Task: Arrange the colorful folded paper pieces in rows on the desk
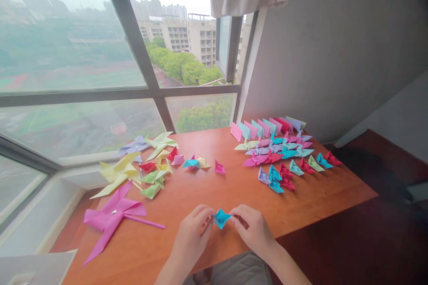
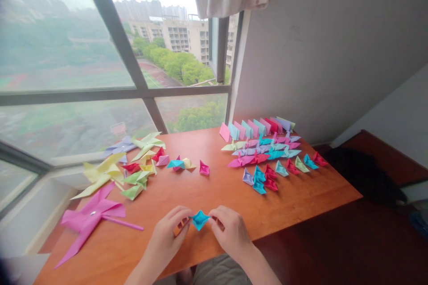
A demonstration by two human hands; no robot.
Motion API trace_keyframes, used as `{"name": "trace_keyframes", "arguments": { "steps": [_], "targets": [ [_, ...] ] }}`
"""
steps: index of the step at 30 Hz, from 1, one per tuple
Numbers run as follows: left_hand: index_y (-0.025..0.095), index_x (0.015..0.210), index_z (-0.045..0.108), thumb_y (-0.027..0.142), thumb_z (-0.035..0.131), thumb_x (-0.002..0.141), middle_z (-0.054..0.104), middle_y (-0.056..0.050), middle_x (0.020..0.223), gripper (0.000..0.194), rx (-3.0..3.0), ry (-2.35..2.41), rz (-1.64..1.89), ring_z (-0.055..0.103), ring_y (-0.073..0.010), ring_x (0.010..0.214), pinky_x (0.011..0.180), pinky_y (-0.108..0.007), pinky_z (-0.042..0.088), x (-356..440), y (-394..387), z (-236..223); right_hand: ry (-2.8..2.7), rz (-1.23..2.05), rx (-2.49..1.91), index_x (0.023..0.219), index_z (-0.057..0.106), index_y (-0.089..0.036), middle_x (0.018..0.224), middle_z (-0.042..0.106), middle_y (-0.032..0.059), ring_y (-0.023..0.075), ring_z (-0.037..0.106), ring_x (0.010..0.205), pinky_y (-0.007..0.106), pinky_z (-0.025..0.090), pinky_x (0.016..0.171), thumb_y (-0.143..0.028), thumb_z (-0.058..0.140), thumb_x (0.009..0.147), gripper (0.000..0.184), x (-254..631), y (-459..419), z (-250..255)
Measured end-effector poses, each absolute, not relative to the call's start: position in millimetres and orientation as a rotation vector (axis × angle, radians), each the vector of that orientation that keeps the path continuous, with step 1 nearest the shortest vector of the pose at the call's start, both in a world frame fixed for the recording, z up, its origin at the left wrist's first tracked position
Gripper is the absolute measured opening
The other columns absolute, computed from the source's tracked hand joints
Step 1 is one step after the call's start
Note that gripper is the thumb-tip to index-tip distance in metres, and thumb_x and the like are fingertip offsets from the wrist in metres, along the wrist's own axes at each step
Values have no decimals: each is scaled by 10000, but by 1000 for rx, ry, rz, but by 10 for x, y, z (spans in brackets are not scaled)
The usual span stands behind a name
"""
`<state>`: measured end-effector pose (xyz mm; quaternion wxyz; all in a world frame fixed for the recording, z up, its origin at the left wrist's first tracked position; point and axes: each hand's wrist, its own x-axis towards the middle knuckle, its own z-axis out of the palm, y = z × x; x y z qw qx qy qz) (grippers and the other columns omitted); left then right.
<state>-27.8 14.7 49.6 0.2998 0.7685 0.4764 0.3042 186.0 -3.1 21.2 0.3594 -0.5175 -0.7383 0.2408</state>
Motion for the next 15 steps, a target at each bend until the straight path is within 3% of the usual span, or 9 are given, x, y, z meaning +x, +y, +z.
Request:
{"name": "trace_keyframes", "arguments": {
  "steps": [7, 15],
  "targets": [
    [220, 1012, 657, 222, 498, 916, 700, -56, 923, 186, 1970, 1337, 844, 658, -160, 705, 624, -253, 533, -346, 194, 357, -1734, 356, -1442, 904, 684, -215, 782, 692, 32, 147, 634, 658, 241, 500, 646, -301, 515, 950, 195, 2374, -63, 326],
    [216, 964, 666, 281, 500, 936, 722, -56, 902, 180, 1940, 1388, 891, 691, -190, 763, 700, -285, 555, -377, 212, 246, -1160, -92, -1979, 902, 722, -174, 798, 744, 94, 226, 684, 679, 300, 495, 638, -578, 559, 850, 439, 3577, -95, 324]
  ]
}}
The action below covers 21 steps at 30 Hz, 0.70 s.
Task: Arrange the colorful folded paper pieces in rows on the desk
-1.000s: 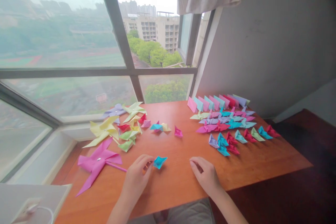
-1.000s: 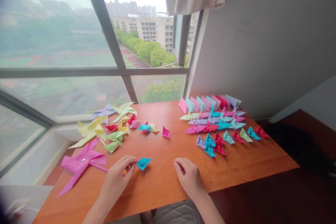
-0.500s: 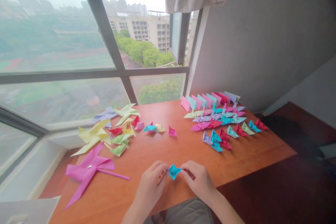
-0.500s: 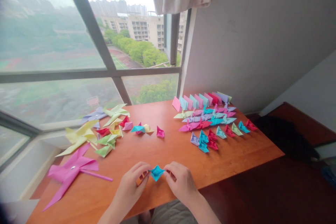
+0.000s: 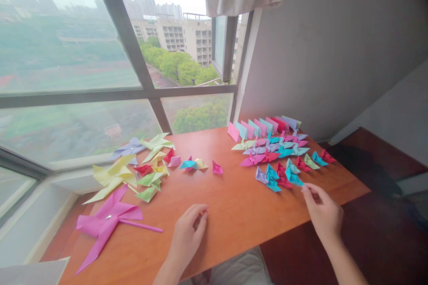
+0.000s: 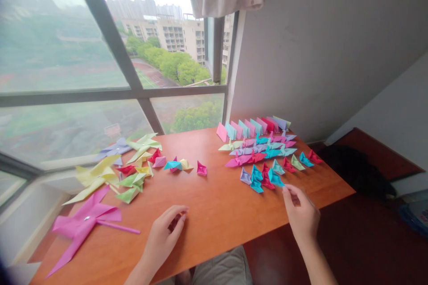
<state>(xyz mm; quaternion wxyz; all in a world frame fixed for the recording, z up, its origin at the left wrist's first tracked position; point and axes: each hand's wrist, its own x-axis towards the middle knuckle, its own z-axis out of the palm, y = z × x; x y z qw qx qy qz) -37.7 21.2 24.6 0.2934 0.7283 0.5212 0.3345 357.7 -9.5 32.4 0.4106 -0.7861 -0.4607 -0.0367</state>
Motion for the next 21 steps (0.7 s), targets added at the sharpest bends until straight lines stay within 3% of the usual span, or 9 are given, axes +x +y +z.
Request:
{"name": "trace_keyframes", "arguments": {
  "steps": [9, 21],
  "targets": [
    [211, 947, 672, 275, 495, 932, 725, -60, 892, 189, 1944, 1394, 913, 693, -198, 785, 741, -303, 562, -392, 194, 219, -1122, -55, -2151, 897, 717, -181, 832, 754, 92, 272, 707, 770, 329, 474, 655, -542, 508, 811, 426, 3951, -16, -87],
    [219, 935, 681, 261, 513, 920, 725, -46, 873, 174, 1947, 1394, 931, 692, -192, 760, 711, -283, 559, -384, 203, 246, -1087, -8, -2198, 911, 707, -201, 831, 750, 82, 267, 695, 772, 328, 456, 644, -520, 511, 798, 391, 3941, 31, -173]
  ]
}}
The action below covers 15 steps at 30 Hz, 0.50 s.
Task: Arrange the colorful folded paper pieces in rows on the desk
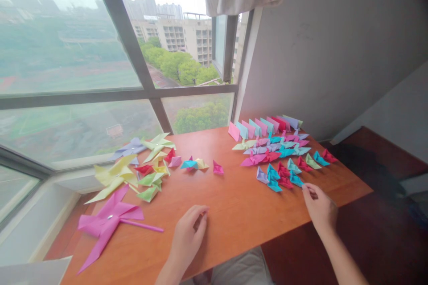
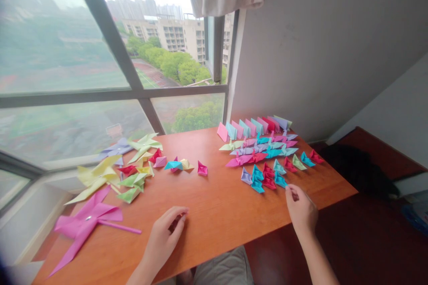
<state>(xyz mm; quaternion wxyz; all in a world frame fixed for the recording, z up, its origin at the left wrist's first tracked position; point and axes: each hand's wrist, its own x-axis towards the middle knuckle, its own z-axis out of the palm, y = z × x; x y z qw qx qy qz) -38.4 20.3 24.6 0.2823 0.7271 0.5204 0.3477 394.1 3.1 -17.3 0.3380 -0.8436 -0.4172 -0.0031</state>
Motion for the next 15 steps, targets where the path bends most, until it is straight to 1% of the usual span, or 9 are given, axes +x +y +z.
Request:
{"name": "trace_keyframes", "arguments": {
  "steps": [8, 12, 15],
  "targets": [
    [217, 924, 683, 248, 519, 915, 730, -43, 878, 167, 1958, 1394, 938, 697, -189, 775, 720, -277, 557, -381, 195, 259, -1125, -14, -2175, 915, 705, -200, 821, 749, 74, 253, 694, 753, 323, 462, 651, -527, 532, 814, 384, 3927, 47, -166],
    [217, 931, 679, 247, 508, 921, 729, -47, 881, 175, 1962, 1395, 934, 696, -190, 783, 723, -279, 555, -379, 203, 255, -1130, -117, -2141, 997, 704, -189, 833, 748, 74, 241, 688, 723, 316, 467, 646, -537, 549, 829, 416, 3869, 40, -32],
    [219, 926, 680, 246, 513, 917, 727, -43, 871, 169, 1967, 1391, 932, 694, -189, 775, 718, -278, 553, -374, 205, 252, -1169, -148, -2045, 997, 712, -181, 817, 745, 79, 223, 680, 687, 306, 482, 648, -535, 555, 844, 417, 3693, 81, 122]
  ]
}}
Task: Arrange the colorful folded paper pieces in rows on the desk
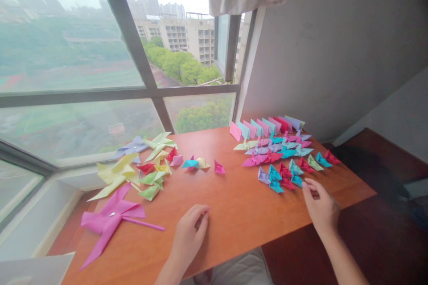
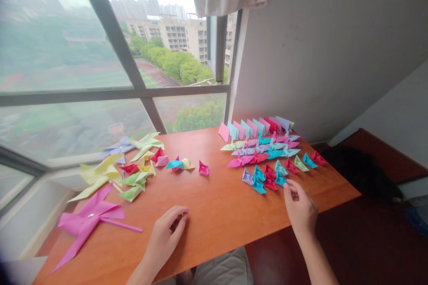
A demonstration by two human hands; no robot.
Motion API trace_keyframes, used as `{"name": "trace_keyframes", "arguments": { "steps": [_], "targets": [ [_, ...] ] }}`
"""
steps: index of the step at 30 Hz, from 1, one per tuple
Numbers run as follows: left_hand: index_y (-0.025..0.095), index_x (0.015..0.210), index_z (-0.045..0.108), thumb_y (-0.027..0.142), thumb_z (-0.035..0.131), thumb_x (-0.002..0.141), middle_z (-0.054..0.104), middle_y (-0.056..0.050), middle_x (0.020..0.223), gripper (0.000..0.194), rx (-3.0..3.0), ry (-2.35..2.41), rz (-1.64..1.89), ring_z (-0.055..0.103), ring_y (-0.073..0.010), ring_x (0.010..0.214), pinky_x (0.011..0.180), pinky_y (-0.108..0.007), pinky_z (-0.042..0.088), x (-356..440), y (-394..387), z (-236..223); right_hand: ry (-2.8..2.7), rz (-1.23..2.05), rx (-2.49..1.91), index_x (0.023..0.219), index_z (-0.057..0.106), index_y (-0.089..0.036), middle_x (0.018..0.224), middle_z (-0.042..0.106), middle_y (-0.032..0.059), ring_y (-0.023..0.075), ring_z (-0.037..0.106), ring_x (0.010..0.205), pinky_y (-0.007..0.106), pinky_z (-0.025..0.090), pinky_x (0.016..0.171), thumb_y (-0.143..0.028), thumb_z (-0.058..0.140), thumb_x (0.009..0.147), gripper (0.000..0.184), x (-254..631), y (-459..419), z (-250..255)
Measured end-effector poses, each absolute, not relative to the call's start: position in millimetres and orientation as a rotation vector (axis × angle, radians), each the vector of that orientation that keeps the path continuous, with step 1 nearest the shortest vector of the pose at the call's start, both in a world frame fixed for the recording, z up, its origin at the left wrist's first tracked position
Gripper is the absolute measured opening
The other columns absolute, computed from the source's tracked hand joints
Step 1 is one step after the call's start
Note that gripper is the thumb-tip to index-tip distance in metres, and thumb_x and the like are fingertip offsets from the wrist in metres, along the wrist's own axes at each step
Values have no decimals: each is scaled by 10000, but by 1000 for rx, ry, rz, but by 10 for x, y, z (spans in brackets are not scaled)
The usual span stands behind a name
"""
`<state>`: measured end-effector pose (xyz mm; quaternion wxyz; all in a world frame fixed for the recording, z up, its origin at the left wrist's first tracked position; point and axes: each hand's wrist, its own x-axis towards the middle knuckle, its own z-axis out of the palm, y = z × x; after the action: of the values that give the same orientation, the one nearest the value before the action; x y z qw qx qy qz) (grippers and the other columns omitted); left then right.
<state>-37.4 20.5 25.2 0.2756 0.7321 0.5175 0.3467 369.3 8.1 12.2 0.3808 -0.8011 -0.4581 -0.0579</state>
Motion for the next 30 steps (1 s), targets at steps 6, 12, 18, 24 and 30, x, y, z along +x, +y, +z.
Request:
{"name": "trace_keyframes", "arguments": {
  "steps": [6, 12, 18, 24, 30],
  "targets": [
    [217, 924, 677, 236, 508, 916, 723, -44, 870, 170, 1958, 1384, 939, 690, -189, 776, 710, -278, 548, -377, 202, 243, -1512, 175, -1683, 954, 702, -197, 877, 739, 68, 181, 672, 707, 274, 523, 681, -419, 529, 915, 284, 2846, 351, 231],
    [211, 921, 673, 207, 497, 908, 720, -47, 872, 177, 1957, 1377, 922, 685, -189, 791, 716, -287, 544, -380, 183, 247, -1840, 359, -1556, 1038, 659, -208, 897, 695, 41, 165, 643, 689, 286, 518, 686, -284, 513, 914, 206, 2088, 743, 78],
    [213, 933, 675, 187, 482, 899, 722, -64, 894, 198, 1951, 1373, 910, 686, -205, 835, 757, -311, 547, -367, 171, 261, -1890, 293, -1508, 1108, 638, -221, 998, 678, 55, 192, 652, 808, 315, 527, 764, -246, 530, 892, 243, 1807, 1027, 66],
    [215, 944, 676, 183, 482, 905, 725, -67, 911, 200, 1949, 1369, 906, 686, -208, 847, 760, -311, 546, -370, 179, 250, -1905, 264, -1456, 966, 684, -239, 941, 686, 51, 204, 652, 867, 319, 521, 795, -218, 513, 907, 182, 1754, 1131, 92],
    [215, 939, 678, 193, 490, 908, 724, -58, 898, 191, 1946, 1378, 911, 688, -197, 821, 743, -293, 544, -362, 183, 252, -1900, 298, -1387, 931, 692, -230, 888, 684, 48, 186, 652, 808, 284, 520, 728, -249, 494, 934, 198, 1851, 950, 178]
  ]
}}
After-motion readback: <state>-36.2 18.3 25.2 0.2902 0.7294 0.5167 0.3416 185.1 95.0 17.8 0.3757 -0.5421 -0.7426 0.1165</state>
